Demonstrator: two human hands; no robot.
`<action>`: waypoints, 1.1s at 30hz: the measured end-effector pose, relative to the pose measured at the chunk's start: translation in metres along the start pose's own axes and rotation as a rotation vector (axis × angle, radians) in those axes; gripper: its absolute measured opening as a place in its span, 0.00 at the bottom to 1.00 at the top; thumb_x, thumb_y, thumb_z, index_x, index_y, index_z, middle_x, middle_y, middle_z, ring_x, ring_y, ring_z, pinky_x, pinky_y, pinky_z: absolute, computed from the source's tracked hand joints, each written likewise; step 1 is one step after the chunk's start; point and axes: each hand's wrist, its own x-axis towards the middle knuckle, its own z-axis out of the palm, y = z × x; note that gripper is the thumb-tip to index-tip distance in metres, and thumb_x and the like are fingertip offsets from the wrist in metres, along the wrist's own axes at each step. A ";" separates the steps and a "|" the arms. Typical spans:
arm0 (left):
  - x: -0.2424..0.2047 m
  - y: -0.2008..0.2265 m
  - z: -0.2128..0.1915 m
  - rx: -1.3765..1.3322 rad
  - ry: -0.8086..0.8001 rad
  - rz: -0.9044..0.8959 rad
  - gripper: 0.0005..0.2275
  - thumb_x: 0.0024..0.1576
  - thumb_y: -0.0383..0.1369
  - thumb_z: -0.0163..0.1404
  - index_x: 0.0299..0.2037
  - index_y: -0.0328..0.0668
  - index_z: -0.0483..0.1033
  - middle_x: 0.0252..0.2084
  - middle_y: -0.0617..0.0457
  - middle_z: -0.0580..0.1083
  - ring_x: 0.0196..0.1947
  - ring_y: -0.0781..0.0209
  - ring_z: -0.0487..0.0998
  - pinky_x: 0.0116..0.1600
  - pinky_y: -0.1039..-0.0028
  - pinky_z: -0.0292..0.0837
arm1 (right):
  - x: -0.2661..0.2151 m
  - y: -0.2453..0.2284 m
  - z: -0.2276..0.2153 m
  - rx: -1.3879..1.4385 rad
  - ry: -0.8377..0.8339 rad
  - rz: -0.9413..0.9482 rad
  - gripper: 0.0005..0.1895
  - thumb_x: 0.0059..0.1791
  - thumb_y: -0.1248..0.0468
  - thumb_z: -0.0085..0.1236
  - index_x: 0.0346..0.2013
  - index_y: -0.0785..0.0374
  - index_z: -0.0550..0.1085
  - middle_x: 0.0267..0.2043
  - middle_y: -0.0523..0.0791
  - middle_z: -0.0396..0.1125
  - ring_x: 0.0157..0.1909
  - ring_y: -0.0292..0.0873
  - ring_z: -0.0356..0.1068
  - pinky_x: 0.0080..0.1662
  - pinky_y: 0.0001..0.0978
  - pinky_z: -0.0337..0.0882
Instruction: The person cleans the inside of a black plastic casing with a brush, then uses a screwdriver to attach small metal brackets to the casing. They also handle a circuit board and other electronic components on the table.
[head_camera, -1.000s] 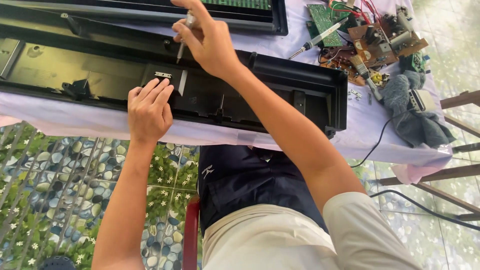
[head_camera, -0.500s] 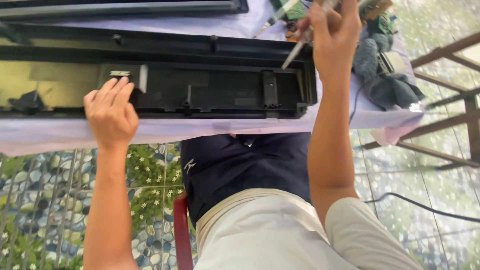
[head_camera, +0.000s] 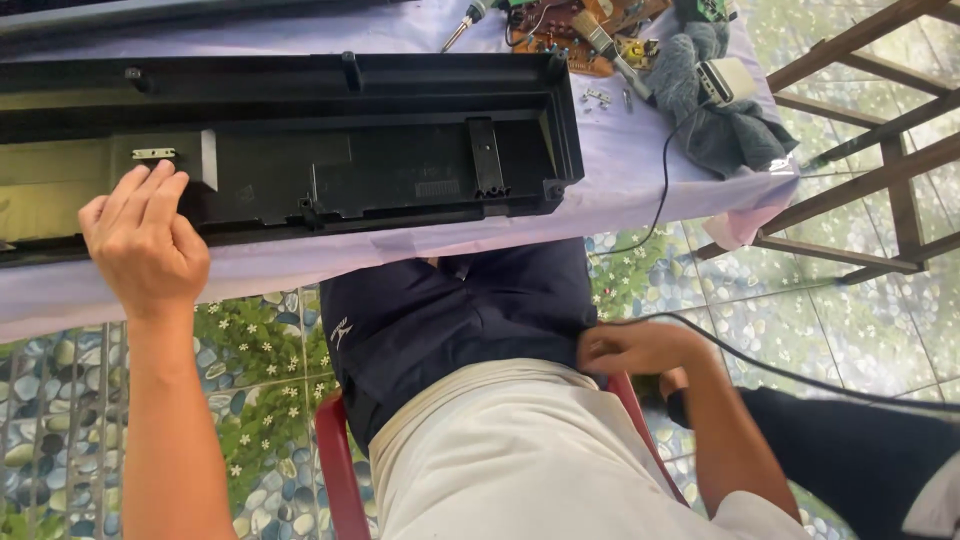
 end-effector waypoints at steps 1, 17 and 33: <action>-0.001 -0.001 -0.002 0.005 -0.005 0.007 0.16 0.62 0.19 0.45 0.49 0.34 0.88 0.54 0.43 0.87 0.57 0.47 0.86 0.59 0.64 0.66 | -0.020 0.009 -0.010 0.029 0.101 0.297 0.15 0.51 0.49 0.53 0.45 0.52 0.79 0.36 0.37 0.75 0.38 0.34 0.71 0.48 0.28 0.69; -0.004 0.001 0.003 0.024 -0.023 -0.017 0.17 0.63 0.18 0.44 0.50 0.34 0.89 0.55 0.44 0.87 0.59 0.47 0.86 0.62 0.63 0.66 | -0.028 0.121 -0.298 -0.158 1.297 0.842 0.44 0.54 0.26 0.56 0.54 0.68 0.76 0.50 0.54 0.73 0.52 0.60 0.72 0.45 0.56 0.72; -0.011 -0.007 0.008 0.019 -0.005 -0.011 0.17 0.63 0.19 0.45 0.51 0.36 0.89 0.56 0.46 0.87 0.59 0.48 0.87 0.62 0.64 0.66 | -0.050 0.120 -0.263 0.730 2.098 -0.137 0.27 0.51 0.59 0.73 0.63 0.48 0.72 0.55 0.50 0.73 0.29 0.34 0.72 0.21 0.18 0.70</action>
